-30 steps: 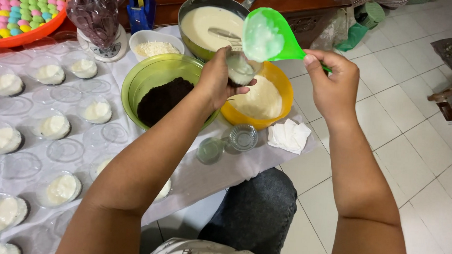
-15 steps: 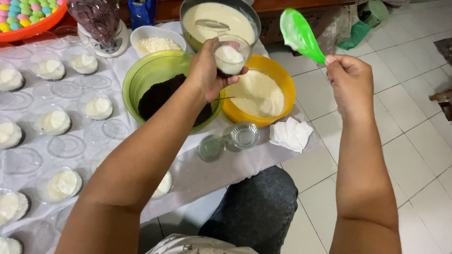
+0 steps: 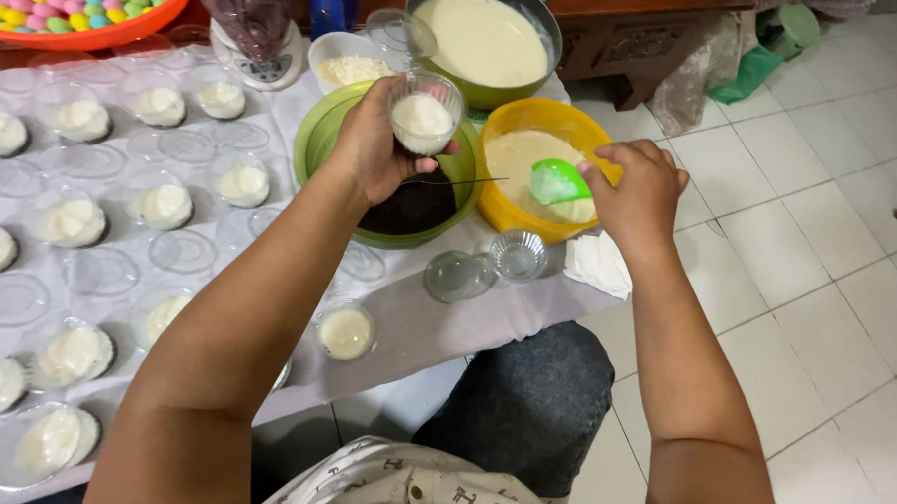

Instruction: Assembling layered desserts in small plastic cups by adding cream and chocolate crumbs

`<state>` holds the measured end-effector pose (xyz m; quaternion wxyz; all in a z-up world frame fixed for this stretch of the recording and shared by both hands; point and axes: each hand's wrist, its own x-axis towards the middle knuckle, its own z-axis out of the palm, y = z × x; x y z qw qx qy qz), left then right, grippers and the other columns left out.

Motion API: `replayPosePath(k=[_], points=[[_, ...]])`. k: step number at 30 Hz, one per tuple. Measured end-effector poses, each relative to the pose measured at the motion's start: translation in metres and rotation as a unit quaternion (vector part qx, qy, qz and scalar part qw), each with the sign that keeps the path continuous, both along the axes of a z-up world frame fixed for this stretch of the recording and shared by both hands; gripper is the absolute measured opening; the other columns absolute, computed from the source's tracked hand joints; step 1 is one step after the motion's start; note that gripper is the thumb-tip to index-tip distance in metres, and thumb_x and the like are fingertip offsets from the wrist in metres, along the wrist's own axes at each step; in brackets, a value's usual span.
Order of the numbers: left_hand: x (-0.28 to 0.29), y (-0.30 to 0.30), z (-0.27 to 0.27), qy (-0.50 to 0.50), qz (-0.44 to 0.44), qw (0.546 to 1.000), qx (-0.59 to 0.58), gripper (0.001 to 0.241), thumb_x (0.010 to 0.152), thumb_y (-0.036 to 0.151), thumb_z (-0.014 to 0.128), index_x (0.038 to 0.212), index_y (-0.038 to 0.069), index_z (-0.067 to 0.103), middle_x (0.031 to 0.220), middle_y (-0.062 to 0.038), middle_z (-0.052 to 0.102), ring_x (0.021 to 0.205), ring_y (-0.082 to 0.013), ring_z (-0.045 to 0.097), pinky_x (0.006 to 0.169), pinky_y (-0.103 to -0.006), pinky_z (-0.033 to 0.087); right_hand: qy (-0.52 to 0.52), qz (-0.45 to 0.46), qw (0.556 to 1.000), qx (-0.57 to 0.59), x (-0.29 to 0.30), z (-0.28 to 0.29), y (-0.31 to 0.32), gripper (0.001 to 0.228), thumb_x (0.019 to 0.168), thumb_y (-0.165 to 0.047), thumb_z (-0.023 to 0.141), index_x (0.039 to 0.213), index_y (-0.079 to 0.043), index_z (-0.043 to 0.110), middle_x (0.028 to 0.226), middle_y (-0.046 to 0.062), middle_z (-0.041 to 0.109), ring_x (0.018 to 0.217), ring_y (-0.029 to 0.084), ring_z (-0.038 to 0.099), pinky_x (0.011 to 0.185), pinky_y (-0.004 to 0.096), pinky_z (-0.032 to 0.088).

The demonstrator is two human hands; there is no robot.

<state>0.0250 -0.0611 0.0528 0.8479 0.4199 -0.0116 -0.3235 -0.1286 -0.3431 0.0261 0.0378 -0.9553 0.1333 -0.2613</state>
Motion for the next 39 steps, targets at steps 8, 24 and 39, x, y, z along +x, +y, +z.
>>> replayPosePath(k=[8, 24, 39], points=[[0.000, 0.045, -0.020, -0.018, 0.019, 0.999, 0.018, 0.045, 0.097, 0.036, 0.047, 0.123, 0.003, 0.063, 0.107, -0.019, 0.070, 0.082, -0.0283, 0.071, 0.051, -0.0301, 0.054, 0.032, 0.361, 0.912, 0.195, 0.051, 0.084, 0.163, 0.077, 0.073, -0.025, 0.091, 0.136, -0.001, 0.054, 0.131, 0.016, 0.063, 0.114, 0.029, 0.061, 0.095, 0.039, 0.050], [0.031, 0.154, -0.027, 0.016, 0.114, 0.993, 0.039, 0.060, 0.100, 0.047, 0.033, 0.138, 0.005, 0.052, 0.114, -0.025, 0.066, 0.087, -0.0332, 0.067, 0.062, -0.0426, 0.060, 0.125, 0.394, 0.908, 0.069, 0.161, 0.076, 0.272, 0.074, 0.066, -0.022, 0.088, 0.131, -0.009, 0.055, 0.111, 0.014, 0.069, 0.097, 0.030, 0.067, 0.080, 0.041, 0.051], [0.047, 0.203, -0.059, 0.063, 0.223, 0.972, 0.038, 0.053, 0.096, 0.049, 0.042, 0.123, 0.005, 0.058, 0.115, -0.016, 0.059, 0.101, -0.0276, 0.058, 0.087, -0.0461, 0.053, 0.384, 0.177, 0.906, -0.020, 0.282, -0.014, 0.296, 0.072, 0.062, -0.037, 0.084, 0.124, -0.013, 0.055, 0.087, 0.005, 0.070, 0.079, 0.030, 0.065, 0.104, 0.053, 0.028]])
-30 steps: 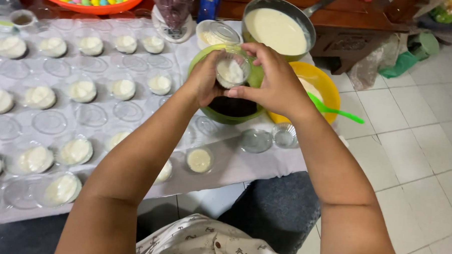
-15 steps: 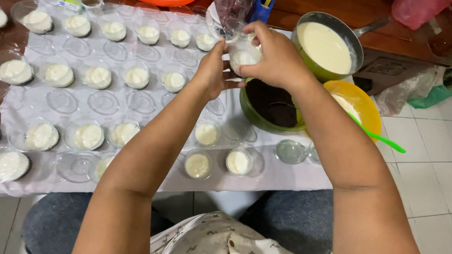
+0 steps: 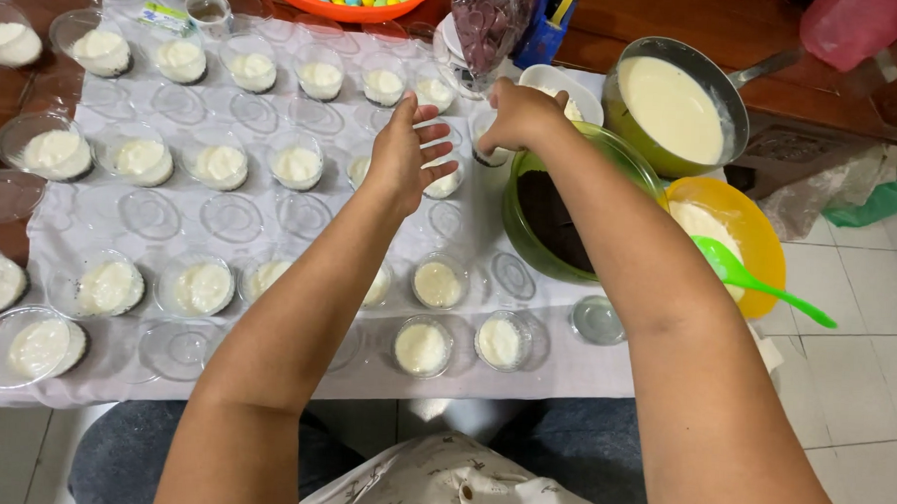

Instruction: Assembling layered desserts in small plastic cups by adding cream and chocolate crumbs

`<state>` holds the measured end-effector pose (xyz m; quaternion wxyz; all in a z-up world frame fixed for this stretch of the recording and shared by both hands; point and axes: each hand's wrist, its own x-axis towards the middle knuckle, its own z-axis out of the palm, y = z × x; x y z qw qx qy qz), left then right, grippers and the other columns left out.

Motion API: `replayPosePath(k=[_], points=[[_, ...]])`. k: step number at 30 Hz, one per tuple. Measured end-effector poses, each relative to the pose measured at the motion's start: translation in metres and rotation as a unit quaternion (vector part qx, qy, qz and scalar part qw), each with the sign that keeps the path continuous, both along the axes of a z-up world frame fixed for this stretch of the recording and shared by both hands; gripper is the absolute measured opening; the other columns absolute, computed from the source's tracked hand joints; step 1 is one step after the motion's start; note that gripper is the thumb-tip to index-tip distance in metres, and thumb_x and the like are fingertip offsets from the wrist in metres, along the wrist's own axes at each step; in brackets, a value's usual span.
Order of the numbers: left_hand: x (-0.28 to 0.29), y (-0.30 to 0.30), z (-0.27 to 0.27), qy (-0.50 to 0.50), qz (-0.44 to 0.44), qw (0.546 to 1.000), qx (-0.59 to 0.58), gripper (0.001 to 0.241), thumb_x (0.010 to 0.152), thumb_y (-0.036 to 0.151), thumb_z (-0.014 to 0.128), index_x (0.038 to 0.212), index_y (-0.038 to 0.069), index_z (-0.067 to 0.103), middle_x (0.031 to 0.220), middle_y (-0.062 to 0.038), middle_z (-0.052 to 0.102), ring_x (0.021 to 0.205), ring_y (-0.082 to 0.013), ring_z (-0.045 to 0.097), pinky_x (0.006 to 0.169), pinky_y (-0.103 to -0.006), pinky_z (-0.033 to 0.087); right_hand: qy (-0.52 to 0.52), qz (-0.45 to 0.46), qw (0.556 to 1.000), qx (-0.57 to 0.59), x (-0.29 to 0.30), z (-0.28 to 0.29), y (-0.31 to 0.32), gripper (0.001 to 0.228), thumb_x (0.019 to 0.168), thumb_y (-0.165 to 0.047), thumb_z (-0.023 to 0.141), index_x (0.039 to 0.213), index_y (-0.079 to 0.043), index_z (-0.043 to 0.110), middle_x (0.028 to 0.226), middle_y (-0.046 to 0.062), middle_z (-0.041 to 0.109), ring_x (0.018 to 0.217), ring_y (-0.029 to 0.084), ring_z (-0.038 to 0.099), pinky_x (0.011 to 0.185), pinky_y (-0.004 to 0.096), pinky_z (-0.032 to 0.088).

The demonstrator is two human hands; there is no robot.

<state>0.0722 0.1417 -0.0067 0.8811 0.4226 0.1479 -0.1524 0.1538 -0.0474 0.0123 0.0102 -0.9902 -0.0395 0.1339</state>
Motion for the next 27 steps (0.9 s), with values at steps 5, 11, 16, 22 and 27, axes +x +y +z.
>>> replayPosePath(k=[5, 11, 16, 22, 27], points=[[0.001, 0.000, -0.001, -0.003, -0.005, 1.000, -0.005, 0.053, 0.097, 0.048, 0.042, 0.121, 0.005, 0.058, 0.112, -0.015, 0.058, 0.099, -0.0273, 0.057, 0.086, -0.0450, 0.053, 0.048, -0.007, 0.998, -0.042, 0.016, -0.018, 0.001, 0.067, 0.059, -0.032, 0.090, 0.112, -0.004, 0.061, 0.088, 0.011, 0.071, 0.080, 0.035, 0.065, 0.102, 0.057, 0.031], [0.006, -0.001, -0.006, 0.006, -0.005, 1.000, -0.001, 0.050, 0.097, 0.048, 0.043, 0.117, 0.005, 0.060, 0.112, -0.016, 0.060, 0.101, -0.0287, 0.058, 0.087, -0.0457, 0.053, 0.055, -0.011, 0.997, -0.055, 0.021, -0.027, -0.003, 0.076, 0.058, -0.033, 0.095, 0.119, -0.004, 0.059, 0.092, 0.011, 0.073, 0.087, 0.035, 0.067, 0.104, 0.057, 0.029], [0.005, -0.002, -0.010, 0.012, -0.009, 1.000, 0.006, 0.054, 0.095, 0.050, 0.043, 0.119, 0.004, 0.060, 0.117, -0.017, 0.059, 0.106, -0.0316, 0.058, 0.088, -0.0463, 0.053, 0.039, -0.015, 0.999, -0.020, 0.017, -0.015, -0.014, 0.074, 0.061, -0.034, 0.096, 0.120, -0.011, 0.058, 0.092, 0.006, 0.072, 0.086, 0.031, 0.068, 0.106, 0.056, 0.025], [-0.005, -0.008, -0.007, 0.001, -0.031, 1.000, 0.004, 0.052, 0.093, 0.049, 0.045, 0.115, 0.004, 0.060, 0.120, -0.020, 0.058, 0.110, -0.0345, 0.057, 0.091, -0.0477, 0.053, -0.175, 0.080, 0.968, 0.161, -0.093, 0.065, -0.044, 0.047, 0.072, -0.022, 0.092, 0.108, -0.009, 0.065, 0.094, 0.003, 0.070, 0.080, 0.020, 0.065, 0.079, 0.037, 0.050], [-0.021, -0.031, -0.004, -0.012, -0.101, 0.995, 0.011, 0.041, 0.094, 0.046, 0.049, 0.106, 0.009, 0.061, 0.104, -0.011, 0.059, 0.100, -0.0312, 0.058, 0.087, -0.0452, 0.053, -0.051, -0.012, 0.955, 0.291, -0.235, 0.106, -0.098, 0.023, 0.079, -0.006, 0.082, 0.100, 0.000, 0.073, 0.078, 0.006, 0.070, 0.066, 0.014, 0.061, 0.061, 0.027, 0.049]])
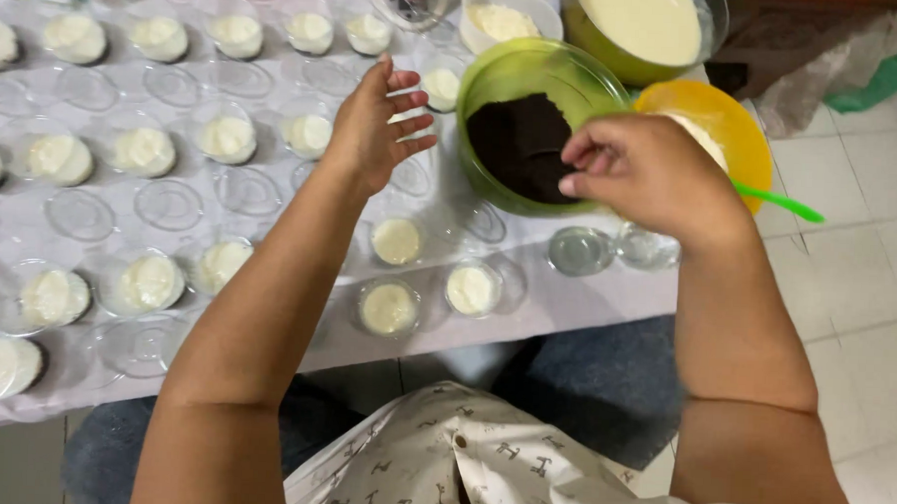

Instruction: Assembling layered desserts in small plastic cups by adding cream and chocolate crumbs

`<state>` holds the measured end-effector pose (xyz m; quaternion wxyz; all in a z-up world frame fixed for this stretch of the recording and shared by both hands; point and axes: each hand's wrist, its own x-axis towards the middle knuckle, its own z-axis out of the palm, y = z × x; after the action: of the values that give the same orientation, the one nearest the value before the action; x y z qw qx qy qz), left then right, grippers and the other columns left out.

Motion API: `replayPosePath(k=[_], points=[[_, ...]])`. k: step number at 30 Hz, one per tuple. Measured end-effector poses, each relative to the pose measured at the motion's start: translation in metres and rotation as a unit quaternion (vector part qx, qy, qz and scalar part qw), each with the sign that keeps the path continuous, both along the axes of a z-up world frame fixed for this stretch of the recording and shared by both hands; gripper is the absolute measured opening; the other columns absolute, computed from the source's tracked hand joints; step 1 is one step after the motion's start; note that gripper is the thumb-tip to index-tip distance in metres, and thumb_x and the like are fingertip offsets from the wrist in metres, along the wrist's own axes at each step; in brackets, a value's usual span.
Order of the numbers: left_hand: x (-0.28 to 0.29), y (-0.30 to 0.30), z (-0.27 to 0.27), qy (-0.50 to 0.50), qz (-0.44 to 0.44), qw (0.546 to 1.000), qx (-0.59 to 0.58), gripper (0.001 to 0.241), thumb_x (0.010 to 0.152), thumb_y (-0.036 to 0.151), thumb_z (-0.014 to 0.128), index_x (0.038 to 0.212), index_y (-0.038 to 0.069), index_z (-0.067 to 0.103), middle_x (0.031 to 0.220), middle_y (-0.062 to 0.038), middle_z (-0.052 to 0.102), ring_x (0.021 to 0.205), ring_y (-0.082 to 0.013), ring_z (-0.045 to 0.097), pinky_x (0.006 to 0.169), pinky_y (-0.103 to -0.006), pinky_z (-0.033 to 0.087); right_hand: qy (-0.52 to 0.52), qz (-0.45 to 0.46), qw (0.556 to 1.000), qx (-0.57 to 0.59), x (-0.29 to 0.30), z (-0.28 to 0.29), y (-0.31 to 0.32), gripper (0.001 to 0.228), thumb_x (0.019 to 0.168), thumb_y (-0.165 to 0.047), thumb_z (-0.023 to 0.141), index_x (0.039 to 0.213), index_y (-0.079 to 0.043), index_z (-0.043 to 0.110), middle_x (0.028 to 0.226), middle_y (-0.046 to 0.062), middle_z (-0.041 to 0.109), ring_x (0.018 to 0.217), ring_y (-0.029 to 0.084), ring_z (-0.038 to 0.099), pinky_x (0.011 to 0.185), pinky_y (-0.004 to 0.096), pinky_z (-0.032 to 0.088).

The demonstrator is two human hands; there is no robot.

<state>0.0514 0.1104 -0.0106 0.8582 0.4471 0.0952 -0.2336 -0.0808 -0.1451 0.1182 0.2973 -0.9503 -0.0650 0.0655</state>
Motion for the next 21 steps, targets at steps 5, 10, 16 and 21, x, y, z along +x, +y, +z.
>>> replayPosePath(k=[5, 10, 16, 21], points=[[-0.012, -0.020, -0.003, -0.026, -0.004, 1.000, 0.001, 0.040, 0.093, 0.045, 0.052, 0.107, 0.009, 0.062, 0.096, -0.008, 0.061, 0.092, -0.0246, 0.059, 0.085, -0.0414, 0.053, -0.007, -0.012, 0.986, -0.167, -0.063, -0.057, -0.047, 0.051, 0.069, -0.025, 0.086, 0.115, -0.008, 0.071, 0.111, 0.009, 0.071, 0.101, 0.029, 0.066, 0.087, 0.040, 0.050], [-0.024, -0.033, 0.000, -0.037, 0.016, 0.999, 0.009, 0.040, 0.091, 0.044, 0.055, 0.108, 0.009, 0.063, 0.095, -0.005, 0.061, 0.092, -0.0227, 0.059, 0.084, -0.0389, 0.051, -0.047, 0.002, 0.972, -0.228, -0.082, -0.090, -0.068, 0.067, 0.065, -0.021, 0.086, 0.128, -0.012, 0.066, 0.133, 0.006, 0.062, 0.123, 0.029, 0.052, 0.105, 0.044, 0.037], [-0.039, -0.034, 0.013, -0.061, 0.006, 0.997, 0.040, 0.040, 0.088, 0.045, 0.058, 0.109, 0.011, 0.064, 0.101, -0.005, 0.062, 0.099, -0.0224, 0.059, 0.085, -0.0372, 0.050, 0.019, -0.015, 0.921, -0.389, -0.089, -0.099, -0.090, 0.030, 0.077, -0.013, 0.070, 0.106, -0.017, 0.077, 0.111, -0.002, 0.074, 0.106, 0.024, 0.057, 0.099, 0.041, 0.034], [-0.038, -0.032, 0.012, -0.066, 0.027, 0.994, 0.077, 0.036, 0.089, 0.046, 0.056, 0.105, 0.016, 0.066, 0.105, -0.003, 0.062, 0.104, -0.0216, 0.056, 0.091, -0.0386, 0.049, -0.086, 0.027, 0.923, -0.375, -0.097, -0.113, -0.098, 0.018, 0.088, -0.013, 0.059, 0.087, -0.015, 0.076, 0.086, 0.001, 0.074, 0.092, 0.021, 0.060, 0.093, 0.042, 0.033]])
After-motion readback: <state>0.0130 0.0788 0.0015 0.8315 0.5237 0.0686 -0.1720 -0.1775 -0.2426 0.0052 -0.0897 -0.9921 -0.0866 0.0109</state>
